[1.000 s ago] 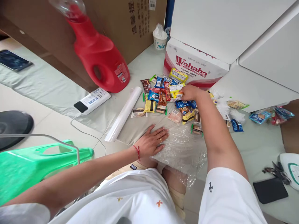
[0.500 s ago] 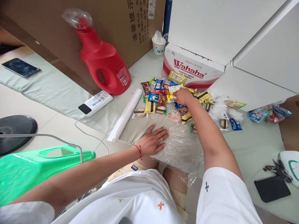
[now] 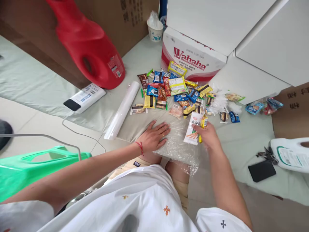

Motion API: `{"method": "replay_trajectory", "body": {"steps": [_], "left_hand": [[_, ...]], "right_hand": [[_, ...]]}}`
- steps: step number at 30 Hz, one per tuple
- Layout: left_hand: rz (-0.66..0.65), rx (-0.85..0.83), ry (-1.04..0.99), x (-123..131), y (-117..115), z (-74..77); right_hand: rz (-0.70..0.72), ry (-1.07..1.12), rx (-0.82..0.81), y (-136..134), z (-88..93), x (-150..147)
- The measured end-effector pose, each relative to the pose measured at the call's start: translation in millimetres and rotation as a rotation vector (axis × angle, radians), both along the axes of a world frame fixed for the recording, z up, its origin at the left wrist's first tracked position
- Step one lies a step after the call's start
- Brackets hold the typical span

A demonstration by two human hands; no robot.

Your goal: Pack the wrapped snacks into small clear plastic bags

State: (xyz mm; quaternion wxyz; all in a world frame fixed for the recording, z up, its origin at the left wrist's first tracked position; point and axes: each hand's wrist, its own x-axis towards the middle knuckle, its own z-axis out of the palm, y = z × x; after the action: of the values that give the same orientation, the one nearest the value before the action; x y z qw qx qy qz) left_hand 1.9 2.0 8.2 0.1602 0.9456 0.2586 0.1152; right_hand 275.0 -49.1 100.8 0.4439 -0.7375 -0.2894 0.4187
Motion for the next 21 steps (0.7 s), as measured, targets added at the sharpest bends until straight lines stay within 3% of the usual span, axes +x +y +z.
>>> {"method": "replay_trajectory", "body": {"steps": [3, 6, 11, 14, 17, 21], "left_hand": [[-0.007, -0.002, 0.011, 0, 0, 0.3], [-0.010, -0.005, 0.018, 1, 0, 2.2], [-0.002, -0.013, 0.029, 2, -1, 4.3], [-0.002, -0.020, 0.033, 2, 0, 3.5], [-0.002, -0.020, 0.031, 2, 0, 2.5], [0.001, -0.016, 0.028, 2, 0, 2.5]], "right_hand": [[-0.062, 0.109, -0.085, -42, -24.2, -24], [-0.054, 0.075, -0.070, -59, -38.5, -47], [0.039, -0.398, -0.148, -55, -39.4, -54], [-0.041, -0.565, -0.230, -54, -35.6, -42], [-0.200, -0.426, -0.184, -60, -37.9, -34], [-0.221, -0.222, -0.107, -70, -45.7, -44]]}}
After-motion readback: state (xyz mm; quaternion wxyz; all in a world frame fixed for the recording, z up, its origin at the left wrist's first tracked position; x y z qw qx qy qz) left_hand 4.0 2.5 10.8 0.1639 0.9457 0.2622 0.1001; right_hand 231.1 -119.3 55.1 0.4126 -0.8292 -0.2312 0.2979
